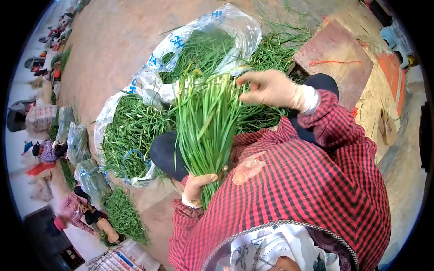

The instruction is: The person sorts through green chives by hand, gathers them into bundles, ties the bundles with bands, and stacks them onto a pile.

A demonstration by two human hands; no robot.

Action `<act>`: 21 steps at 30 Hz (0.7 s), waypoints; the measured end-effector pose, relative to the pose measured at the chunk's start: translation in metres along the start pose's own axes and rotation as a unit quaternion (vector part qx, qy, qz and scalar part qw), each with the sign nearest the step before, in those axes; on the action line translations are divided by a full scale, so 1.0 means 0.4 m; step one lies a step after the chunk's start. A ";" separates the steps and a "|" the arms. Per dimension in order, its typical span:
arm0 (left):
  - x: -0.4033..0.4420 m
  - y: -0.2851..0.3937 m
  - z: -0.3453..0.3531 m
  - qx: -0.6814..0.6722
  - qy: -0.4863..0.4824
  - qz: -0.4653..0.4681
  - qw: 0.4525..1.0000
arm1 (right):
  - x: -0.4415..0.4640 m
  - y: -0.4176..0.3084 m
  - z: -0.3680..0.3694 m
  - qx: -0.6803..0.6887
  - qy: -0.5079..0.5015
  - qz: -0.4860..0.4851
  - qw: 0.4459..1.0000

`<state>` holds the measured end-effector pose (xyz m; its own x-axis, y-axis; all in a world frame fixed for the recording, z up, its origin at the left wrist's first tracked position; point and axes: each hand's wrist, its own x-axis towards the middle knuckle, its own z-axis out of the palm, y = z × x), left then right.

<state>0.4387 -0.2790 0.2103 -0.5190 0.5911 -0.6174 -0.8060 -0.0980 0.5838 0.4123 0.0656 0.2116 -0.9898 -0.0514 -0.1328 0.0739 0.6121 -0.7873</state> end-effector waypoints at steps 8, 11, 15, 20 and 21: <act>0.011 -0.014 -0.018 0.035 0.005 -0.005 0.999 | 0.028 -0.020 0.107 -0.059 -0.095 -0.036 0.993; 0.011 -0.011 -0.013 0.043 0.007 -0.008 0.999 | 0.024 0.009 0.140 0.190 -0.118 0.068 0.972; 0.009 -0.016 -0.027 0.092 0.027 0.018 0.995 | 0.011 0.030 0.107 0.267 -0.136 0.066 0.952; 0.006 -0.022 -0.042 0.124 0.046 0.051 0.990 | -0.011 0.056 0.098 -0.163 0.056 -0.132 0.976; 0.004 -0.021 -0.044 0.124 0.046 0.050 0.990 | -0.003 0.085 0.099 -0.234 0.057 -0.121 0.963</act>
<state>0.4399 -0.2914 0.1952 -0.6253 0.5123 -0.5887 -0.6607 0.0540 0.7487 0.4207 0.0551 0.1610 -0.9800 -0.1666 0.1092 -0.1976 0.8831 -0.4255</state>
